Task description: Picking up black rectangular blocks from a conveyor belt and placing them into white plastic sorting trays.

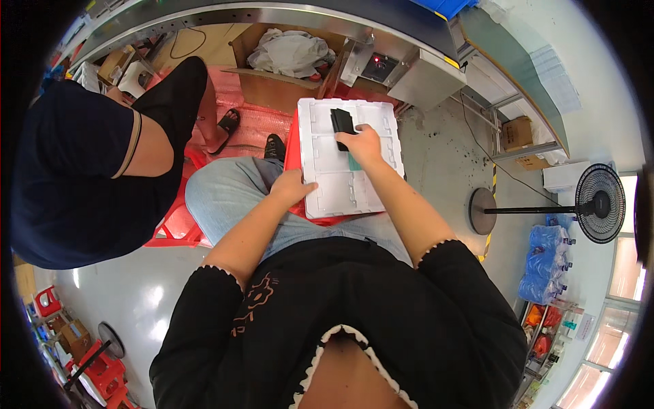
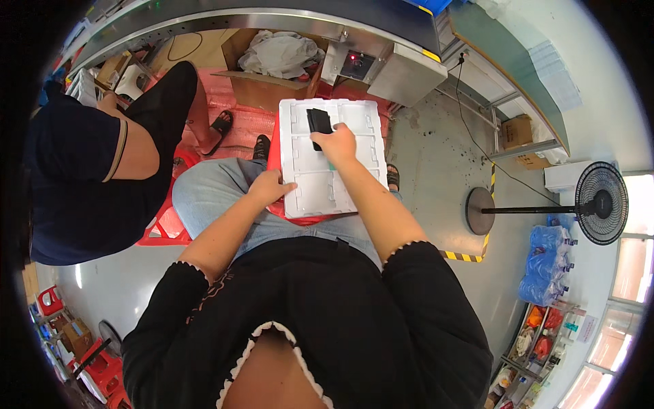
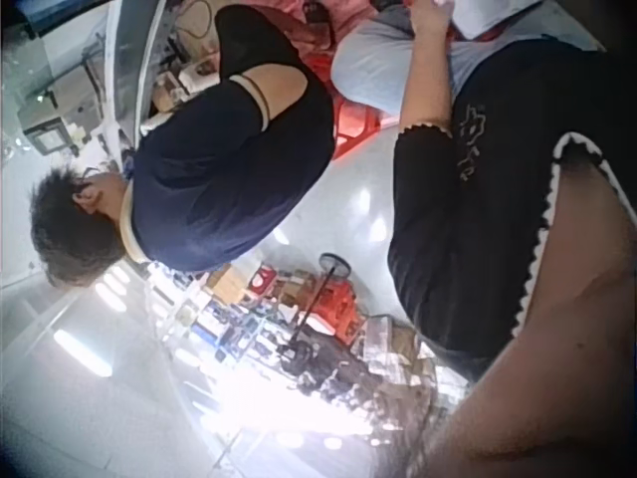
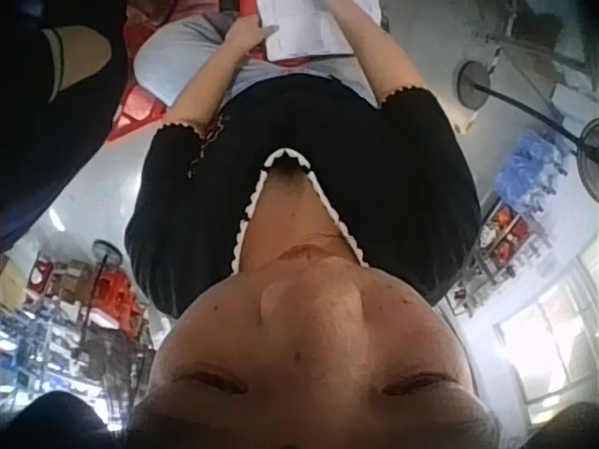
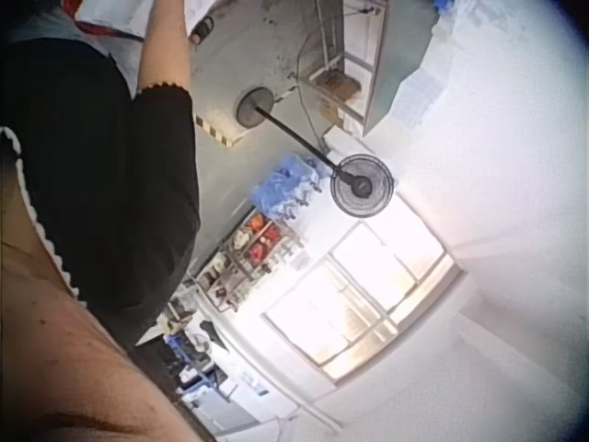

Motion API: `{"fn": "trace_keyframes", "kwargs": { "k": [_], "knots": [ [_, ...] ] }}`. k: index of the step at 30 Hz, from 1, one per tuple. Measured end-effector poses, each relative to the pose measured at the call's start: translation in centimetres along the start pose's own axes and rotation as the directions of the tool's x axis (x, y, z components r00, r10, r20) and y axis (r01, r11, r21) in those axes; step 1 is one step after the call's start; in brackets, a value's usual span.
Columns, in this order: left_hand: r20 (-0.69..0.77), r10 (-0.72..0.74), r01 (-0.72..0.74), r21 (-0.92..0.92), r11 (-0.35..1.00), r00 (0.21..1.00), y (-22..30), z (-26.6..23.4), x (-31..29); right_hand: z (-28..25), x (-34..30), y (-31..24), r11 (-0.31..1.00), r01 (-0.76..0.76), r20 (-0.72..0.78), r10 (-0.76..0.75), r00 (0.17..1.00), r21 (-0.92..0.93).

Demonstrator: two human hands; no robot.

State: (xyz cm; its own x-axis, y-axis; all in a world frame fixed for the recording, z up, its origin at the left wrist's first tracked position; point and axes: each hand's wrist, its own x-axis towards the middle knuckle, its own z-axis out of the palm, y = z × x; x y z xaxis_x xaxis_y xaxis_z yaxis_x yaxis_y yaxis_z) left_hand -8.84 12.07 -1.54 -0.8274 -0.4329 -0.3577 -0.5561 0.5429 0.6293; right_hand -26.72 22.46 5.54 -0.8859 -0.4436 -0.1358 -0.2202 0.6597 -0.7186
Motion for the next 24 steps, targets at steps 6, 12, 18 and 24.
{"fn": "trace_keyframes", "kwargs": {
  "k": [6,12,18,24],
  "knots": [
    [0.059,0.027,-0.021,-0.105,0.994,0.998,0.2,-0.2,-0.5,5.2,3.4,-2.9,0.979,-0.111,-0.088,0.097,0.991,-0.174],
    [0.12,0.008,0.003,-0.09,0.996,0.993,-0.1,-1.1,-0.5,5.5,4.5,-0.9,0.964,-0.143,-0.249,0.086,0.965,-0.222],
    [0.239,0.009,-0.047,0.156,0.987,0.971,3.6,-4.5,0.0,0.4,5.4,4.1,0.913,-0.087,-0.262,-0.023,0.965,-0.399],
    [-0.228,0.421,-0.298,0.428,0.853,0.878,4.0,-4.0,7.2,-0.7,6.3,6.1,0.86,-0.064,-0.214,-0.053,0.975,-0.507]
  ]
}}
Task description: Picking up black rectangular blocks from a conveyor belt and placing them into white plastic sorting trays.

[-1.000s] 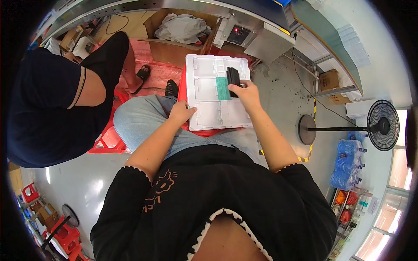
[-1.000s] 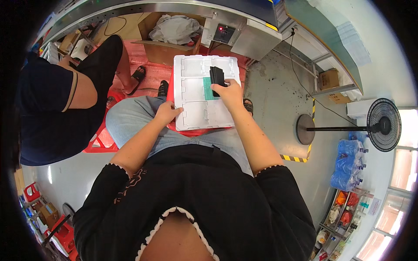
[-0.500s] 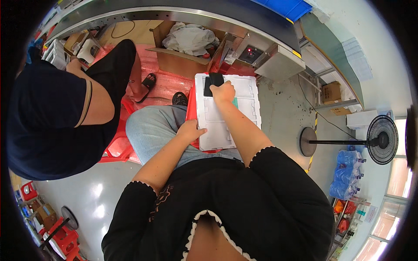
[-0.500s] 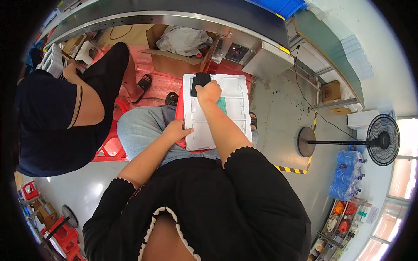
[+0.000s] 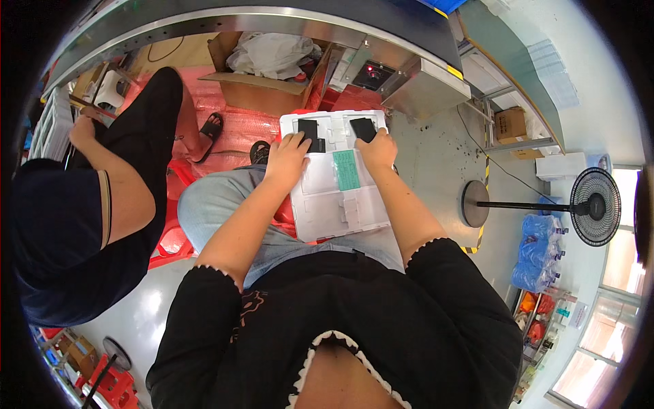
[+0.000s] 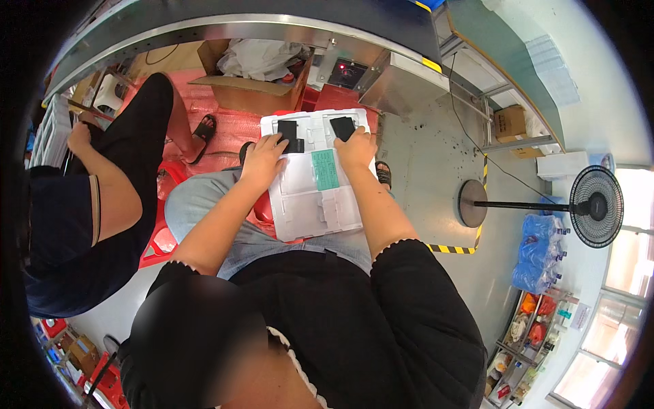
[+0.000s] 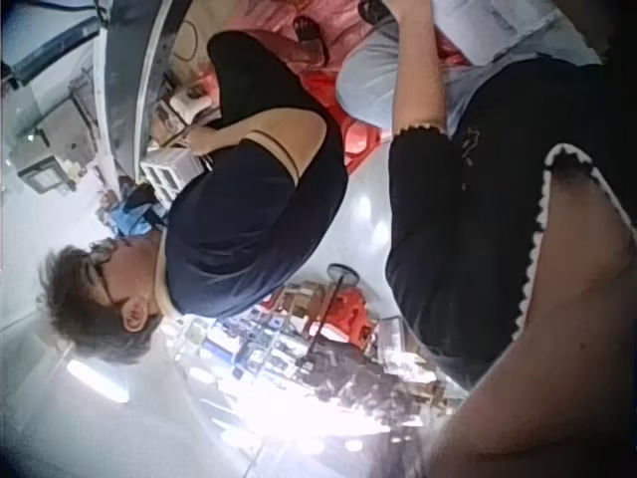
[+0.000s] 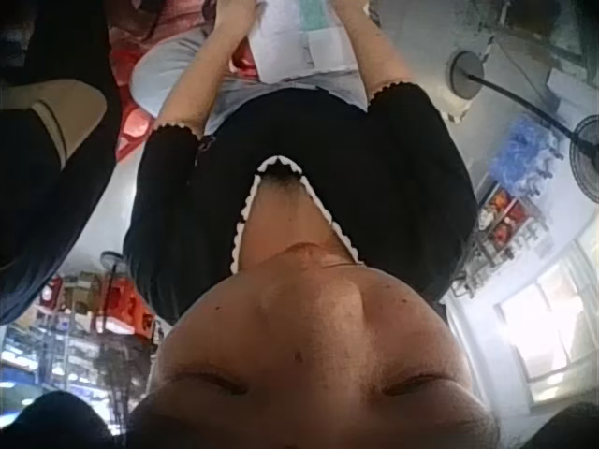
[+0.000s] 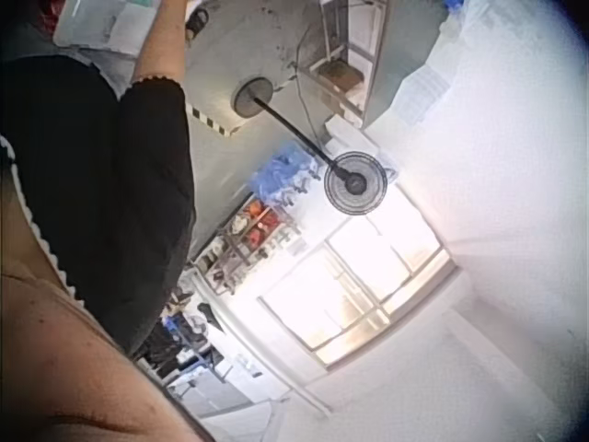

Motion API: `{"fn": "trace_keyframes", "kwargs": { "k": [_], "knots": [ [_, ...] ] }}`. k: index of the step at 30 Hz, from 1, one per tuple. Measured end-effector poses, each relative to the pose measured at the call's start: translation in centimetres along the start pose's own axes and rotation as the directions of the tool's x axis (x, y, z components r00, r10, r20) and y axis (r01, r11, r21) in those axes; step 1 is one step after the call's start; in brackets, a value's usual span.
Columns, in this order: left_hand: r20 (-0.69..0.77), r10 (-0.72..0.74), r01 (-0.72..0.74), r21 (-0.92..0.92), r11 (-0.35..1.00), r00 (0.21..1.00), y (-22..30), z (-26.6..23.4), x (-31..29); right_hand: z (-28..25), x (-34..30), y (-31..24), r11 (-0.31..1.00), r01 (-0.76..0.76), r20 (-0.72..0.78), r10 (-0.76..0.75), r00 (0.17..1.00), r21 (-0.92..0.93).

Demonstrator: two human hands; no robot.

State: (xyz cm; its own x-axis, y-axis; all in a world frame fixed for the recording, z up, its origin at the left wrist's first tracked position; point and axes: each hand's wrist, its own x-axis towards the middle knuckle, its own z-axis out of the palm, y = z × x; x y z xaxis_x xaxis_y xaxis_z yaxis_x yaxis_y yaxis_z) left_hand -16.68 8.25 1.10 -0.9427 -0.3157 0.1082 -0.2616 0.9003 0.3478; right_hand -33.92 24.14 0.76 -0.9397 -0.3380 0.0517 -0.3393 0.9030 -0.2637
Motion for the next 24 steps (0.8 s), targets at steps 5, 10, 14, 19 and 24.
{"fn": "trace_keyframes", "kwargs": {
  "k": [5,10,14,19,24],
  "knots": [
    [0.001,0.169,-0.169,0.111,0.979,0.986,-0.3,3.2,2.5,1.0,0.3,-0.3,0.994,0.098,-0.082,-0.094,0.992,0.047],
    [-0.005,0.106,-0.104,0.129,0.986,0.994,0.4,4.7,2.8,1.6,0.6,-0.7,0.986,0.166,-0.138,-0.161,0.977,0.026],
    [-0.057,0.085,-0.084,0.023,0.996,0.995,1.3,4.8,2.2,0.9,0.1,-0.3,0.977,0.121,-0.167,-0.091,0.982,0.177],
    [-0.135,0.023,-0.033,-0.071,0.997,0.991,2.7,2.1,-1.9,-4.4,-5.6,-1.1,0.93,0.061,0.016,-0.072,0.997,0.363],
    [-0.118,-0.187,0.163,-0.188,0.969,0.975,2.1,3.4,-5.7,-3.3,-10.3,-3.0,0.908,0.239,0.112,-0.293,0.95,0.344]
  ]
}}
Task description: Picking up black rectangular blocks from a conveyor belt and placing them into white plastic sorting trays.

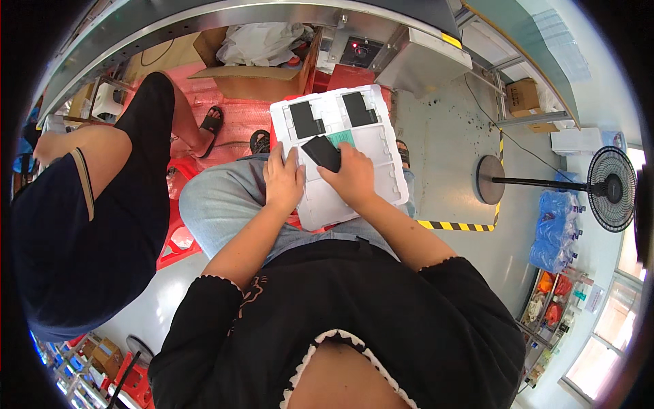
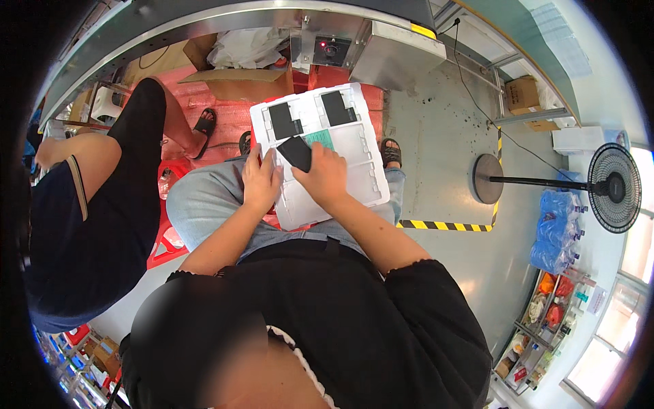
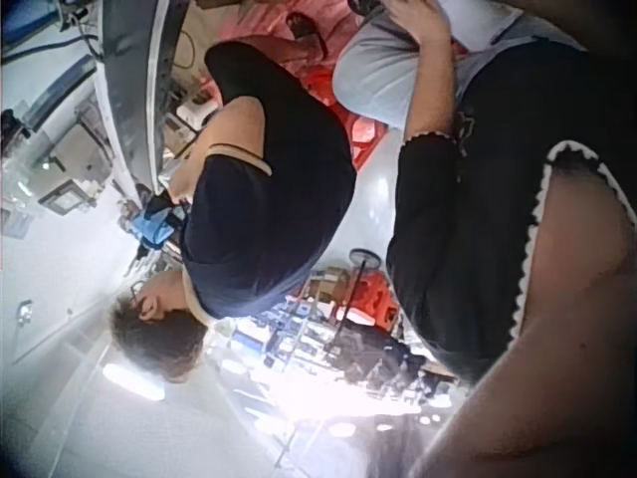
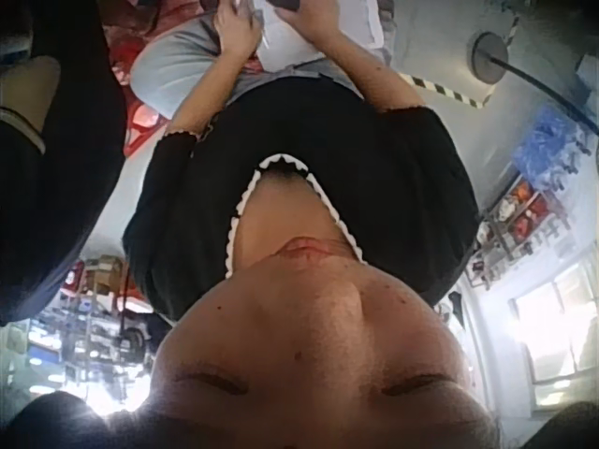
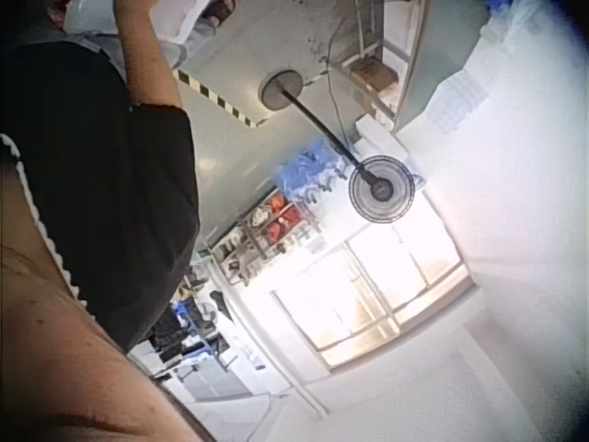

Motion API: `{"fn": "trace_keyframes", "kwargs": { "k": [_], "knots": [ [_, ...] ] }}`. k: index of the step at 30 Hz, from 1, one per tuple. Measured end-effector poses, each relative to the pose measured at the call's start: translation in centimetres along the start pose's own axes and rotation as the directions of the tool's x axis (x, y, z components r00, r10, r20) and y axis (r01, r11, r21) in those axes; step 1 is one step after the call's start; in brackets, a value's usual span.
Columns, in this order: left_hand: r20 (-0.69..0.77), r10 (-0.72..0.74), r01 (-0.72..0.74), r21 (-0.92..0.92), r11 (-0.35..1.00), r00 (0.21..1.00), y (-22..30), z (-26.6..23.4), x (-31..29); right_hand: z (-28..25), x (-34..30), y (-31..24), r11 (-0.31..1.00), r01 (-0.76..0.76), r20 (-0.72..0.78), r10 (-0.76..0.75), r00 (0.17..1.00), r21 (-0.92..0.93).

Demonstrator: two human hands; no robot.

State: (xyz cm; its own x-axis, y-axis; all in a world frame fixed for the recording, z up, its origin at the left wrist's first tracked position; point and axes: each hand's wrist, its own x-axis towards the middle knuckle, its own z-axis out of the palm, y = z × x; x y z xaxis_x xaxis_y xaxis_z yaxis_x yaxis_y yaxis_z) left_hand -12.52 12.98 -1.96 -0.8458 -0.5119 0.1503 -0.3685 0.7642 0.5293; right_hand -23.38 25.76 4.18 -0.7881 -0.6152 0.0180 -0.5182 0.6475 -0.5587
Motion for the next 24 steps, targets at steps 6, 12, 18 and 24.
{"fn": "trace_keyframes", "kwargs": {
  "k": [6,12,18,24],
  "knots": [
    [-0.036,0.048,-0.051,-0.07,0.996,0.998,0.7,-0.8,0.1,2.8,-0.1,-0.6,0.971,-0.019,0.013,0.023,1.0,-0.239],
    [0.088,0.151,-0.161,0.12,0.98,0.985,2.2,-0.8,-0.3,0.6,-1.0,0.3,0.974,-0.183,-0.147,0.202,0.968,0.136],
    [0.263,0.22,-0.292,0.276,0.916,0.939,3.5,0.2,1.0,-2.5,-1.1,2.8,0.917,-0.327,-0.153,0.365,0.918,0.23],
    [0.461,0.391,-0.545,0.268,0.794,0.797,1.4,-1.0,0.8,-3.9,-1.4,7.0,0.911,-0.398,-0.204,0.413,0.888,0.112]
  ]
}}
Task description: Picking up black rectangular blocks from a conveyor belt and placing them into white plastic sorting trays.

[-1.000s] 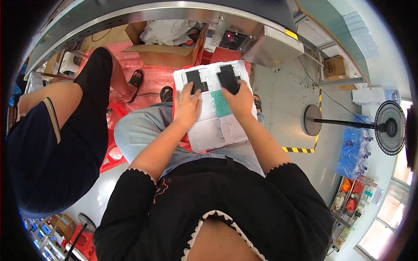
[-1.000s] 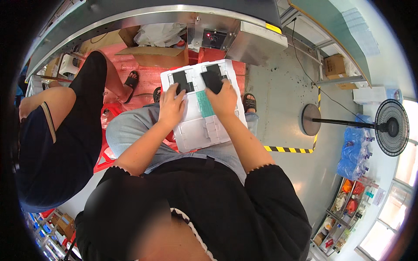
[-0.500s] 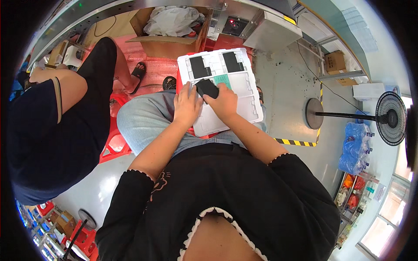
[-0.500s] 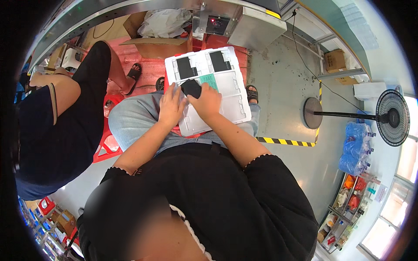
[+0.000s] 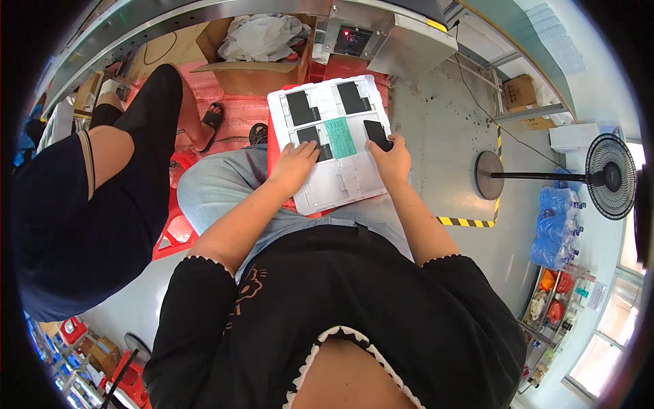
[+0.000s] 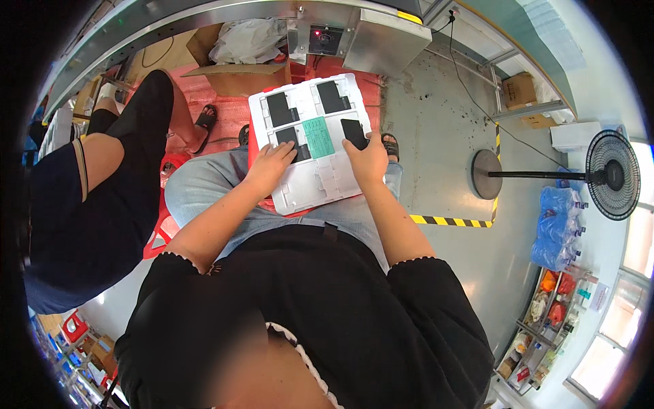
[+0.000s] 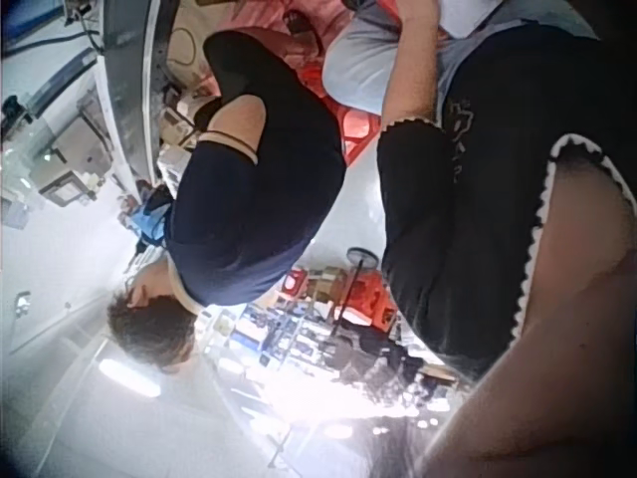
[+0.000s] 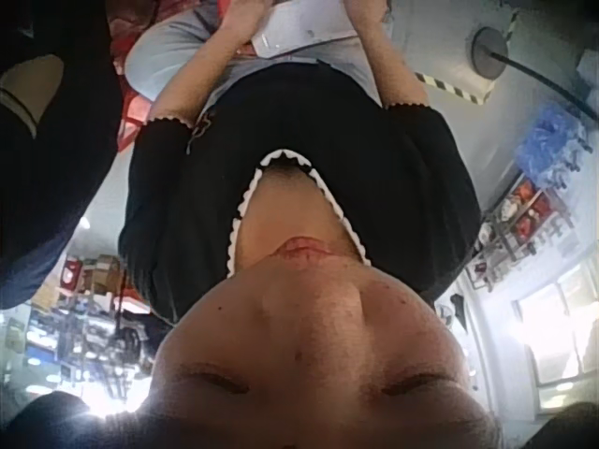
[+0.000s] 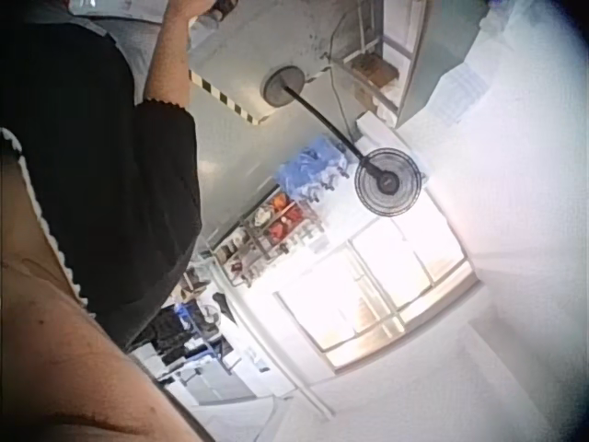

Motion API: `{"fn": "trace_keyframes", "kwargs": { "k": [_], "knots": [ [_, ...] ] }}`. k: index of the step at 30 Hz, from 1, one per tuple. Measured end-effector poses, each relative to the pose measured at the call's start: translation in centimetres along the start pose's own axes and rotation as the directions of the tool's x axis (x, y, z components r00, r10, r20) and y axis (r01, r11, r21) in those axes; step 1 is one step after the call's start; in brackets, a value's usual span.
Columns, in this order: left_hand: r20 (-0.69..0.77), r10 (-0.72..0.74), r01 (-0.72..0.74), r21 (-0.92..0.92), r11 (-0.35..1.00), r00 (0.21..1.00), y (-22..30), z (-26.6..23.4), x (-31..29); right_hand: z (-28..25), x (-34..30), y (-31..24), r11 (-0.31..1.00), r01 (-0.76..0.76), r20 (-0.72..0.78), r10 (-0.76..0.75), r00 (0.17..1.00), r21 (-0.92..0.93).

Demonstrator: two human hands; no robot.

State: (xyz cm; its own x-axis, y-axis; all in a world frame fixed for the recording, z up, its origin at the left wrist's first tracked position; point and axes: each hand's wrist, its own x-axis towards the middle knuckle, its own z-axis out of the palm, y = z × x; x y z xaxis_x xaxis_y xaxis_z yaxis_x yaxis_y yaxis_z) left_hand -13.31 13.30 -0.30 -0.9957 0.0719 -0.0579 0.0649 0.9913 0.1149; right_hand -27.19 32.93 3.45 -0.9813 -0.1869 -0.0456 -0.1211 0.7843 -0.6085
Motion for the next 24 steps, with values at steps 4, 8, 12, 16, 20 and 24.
{"fn": "trace_keyframes", "kwargs": {
  "k": [4,8,12,16,20,24],
  "knots": [
    [0.027,0.001,-0.003,0.075,0.997,1.0,0.2,-0.2,-0.3,0.1,0.7,1.4,0.991,0.132,-0.059,-0.134,0.989,-0.037],
    [-0.041,-0.067,0.067,0.003,0.998,0.997,1.0,0.9,-0.3,1.9,1.5,1.2,0.968,0.208,-0.056,-0.217,0.975,-0.138],
    [-0.06,-0.135,0.129,-0.083,0.988,0.989,1.9,0.3,-1.5,4.3,1.4,1.8,0.873,0.344,-0.025,-0.375,0.927,-0.345],
    [-0.042,-0.174,0.166,-0.145,0.975,0.984,1.8,-0.2,-2.8,5.1,1.6,2.4,0.843,0.345,-0.131,-0.429,0.894,-0.412],
    [0.027,-0.241,0.24,-0.228,0.944,0.97,2.4,-0.6,-4.0,3.8,1.4,3.1,0.882,0.383,-0.17,-0.436,0.884,-0.276],
    [0.092,-0.256,0.271,-0.236,0.933,0.962,3.2,-0.8,-4.0,1.8,-1.7,0.8,0.916,0.401,-0.136,-0.401,0.906,-0.025]
  ]
}}
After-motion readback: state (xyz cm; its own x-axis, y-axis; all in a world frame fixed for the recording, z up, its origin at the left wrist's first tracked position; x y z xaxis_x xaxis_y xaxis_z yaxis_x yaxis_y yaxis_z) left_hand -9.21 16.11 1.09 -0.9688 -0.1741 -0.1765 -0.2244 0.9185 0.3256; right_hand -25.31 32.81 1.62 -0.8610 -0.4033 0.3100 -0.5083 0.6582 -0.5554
